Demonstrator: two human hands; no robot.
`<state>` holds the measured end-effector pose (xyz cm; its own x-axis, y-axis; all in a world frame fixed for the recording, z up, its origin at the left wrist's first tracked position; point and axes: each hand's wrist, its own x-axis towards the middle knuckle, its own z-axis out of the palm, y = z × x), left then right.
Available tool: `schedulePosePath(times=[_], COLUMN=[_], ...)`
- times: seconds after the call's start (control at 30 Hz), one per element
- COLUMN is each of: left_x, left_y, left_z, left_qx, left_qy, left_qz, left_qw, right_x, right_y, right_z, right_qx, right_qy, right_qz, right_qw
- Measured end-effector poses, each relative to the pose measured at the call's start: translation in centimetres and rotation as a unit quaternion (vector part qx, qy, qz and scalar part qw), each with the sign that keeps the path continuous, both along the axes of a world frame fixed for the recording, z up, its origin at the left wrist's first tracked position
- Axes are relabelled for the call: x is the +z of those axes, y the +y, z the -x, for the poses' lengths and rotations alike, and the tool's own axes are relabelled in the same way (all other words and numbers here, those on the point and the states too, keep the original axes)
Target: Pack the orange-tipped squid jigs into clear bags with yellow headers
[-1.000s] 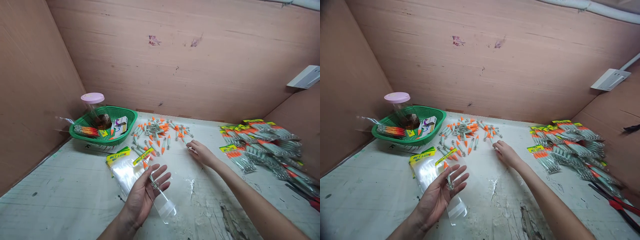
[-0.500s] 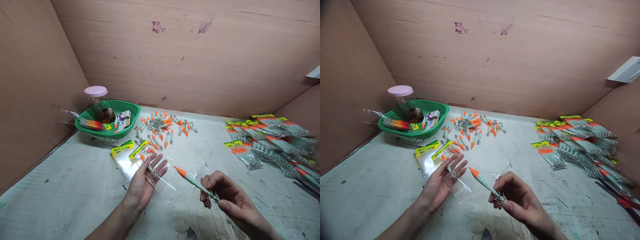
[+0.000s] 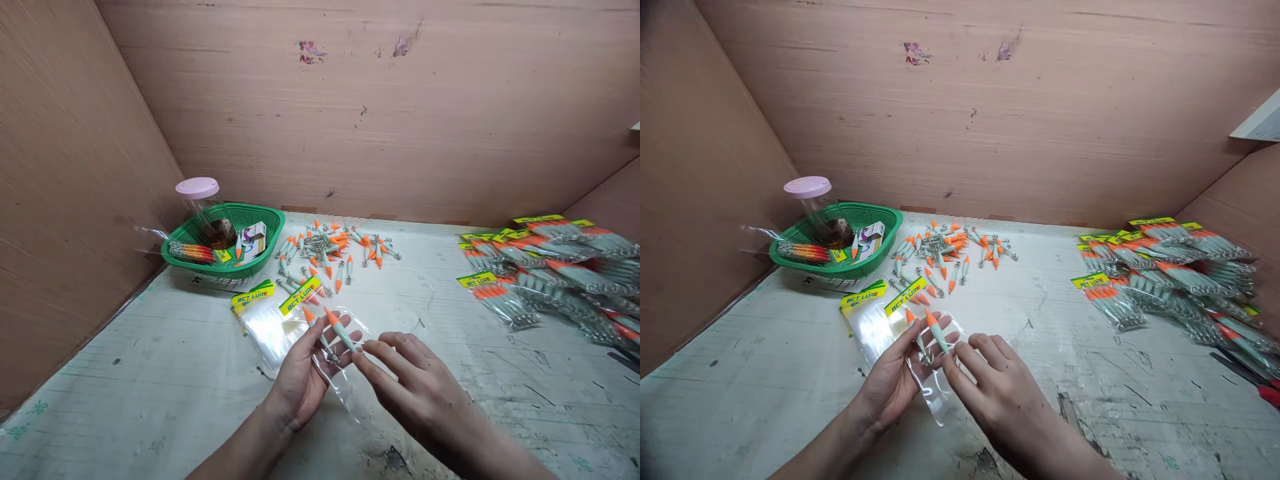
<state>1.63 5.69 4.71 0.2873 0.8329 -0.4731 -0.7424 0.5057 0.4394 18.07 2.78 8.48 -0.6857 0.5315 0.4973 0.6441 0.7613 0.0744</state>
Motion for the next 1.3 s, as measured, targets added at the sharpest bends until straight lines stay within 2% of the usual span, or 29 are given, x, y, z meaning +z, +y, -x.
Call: schedulePosePath(times=[0.1, 0.3, 0.37, 0.43, 0.5, 0.57, 0.63, 0.77, 0.83, 0.9, 1.0, 1.07, 1.13, 1.17, 1.23, 1.3], left_x=[-0.1, -0.2, 0.0, 0.3, 0.6, 0.8, 0.8, 0.5, 0.3, 0.3, 0.4, 0.6, 0.8, 0.9, 1.0, 1.1], left_y=[-0.1, -0.5, -0.6, -0.6, -0.4, -0.2, 0.1, 0.4, 0.4, 0.5, 0.6, 0.7, 0.9, 0.9, 1.1, 1.1], left_z=[0.0, -0.2, -0.2, -0.1, 0.1, 0.3, 0.4, 0.5, 0.4, 0.4, 0.6, 0.8, 1.0, 1.1, 1.2, 1.1], left_qx=[-0.003, -0.001, 0.0, 0.001, 0.016, 0.038, 0.059, 0.062, 0.058, 0.061, 0.062, 0.06, 0.064, 0.069, 0.076, 0.078], left_qy=[-0.008, -0.048, -0.055, -0.059, -0.061, -0.059, -0.05, -0.049, -0.064, -0.073, -0.079, -0.076, -0.064, -0.055, -0.038, -0.029], left_qz=[-0.01, -0.025, -0.033, -0.031, -0.017, -0.003, 0.004, -0.001, -0.002, 0.008, 0.024, 0.023, 0.017, 0.014, 0.011, 0.009], left_qw=[1.0, 0.999, 0.998, 0.998, 0.998, 0.998, 0.997, 0.997, 0.996, 0.995, 0.995, 0.995, 0.996, 0.996, 0.996, 0.997], right_x=[-0.4, -1.7, -1.4, -0.7, -0.2, -0.5, -1.7, -5.5, -7.0, -7.7, -6.8, -4.8, -2.0, -0.5, 2.2, 4.0], right_y=[0.2, -0.4, -0.3, 0.4, 2.3, 5.3, 8.9, 15.0, 16.4, 16.8, 15.6, 13.4, 10.1, 8.2, 4.3, 1.0], right_z=[-0.2, 0.6, 0.8, 0.3, -0.7, -1.9, -2.7, -2.3, -1.6, -1.2, -1.8, -2.9, -4.1, -4.6, -5.2, -5.1], right_qx=[0.001, -0.045, -0.041, -0.031, -0.054, -0.114, -0.155, -0.148, -0.156, -0.162, -0.16, -0.148, -0.124, -0.102, -0.018, 0.051], right_qy=[0.027, 0.121, 0.146, 0.197, 0.264, 0.292, 0.242, 0.153, 0.131, 0.125, 0.138, 0.152, 0.165, 0.167, 0.17, 0.131], right_qz=[-0.016, -0.028, -0.025, 0.015, 0.061, 0.086, 0.121, 0.201, 0.217, 0.225, 0.226, 0.225, 0.226, 0.23, 0.246, 0.287], right_qw=[0.999, 0.991, 0.988, 0.98, 0.961, 0.946, 0.95, 0.956, 0.955, 0.953, 0.951, 0.951, 0.952, 0.953, 0.954, 0.948])
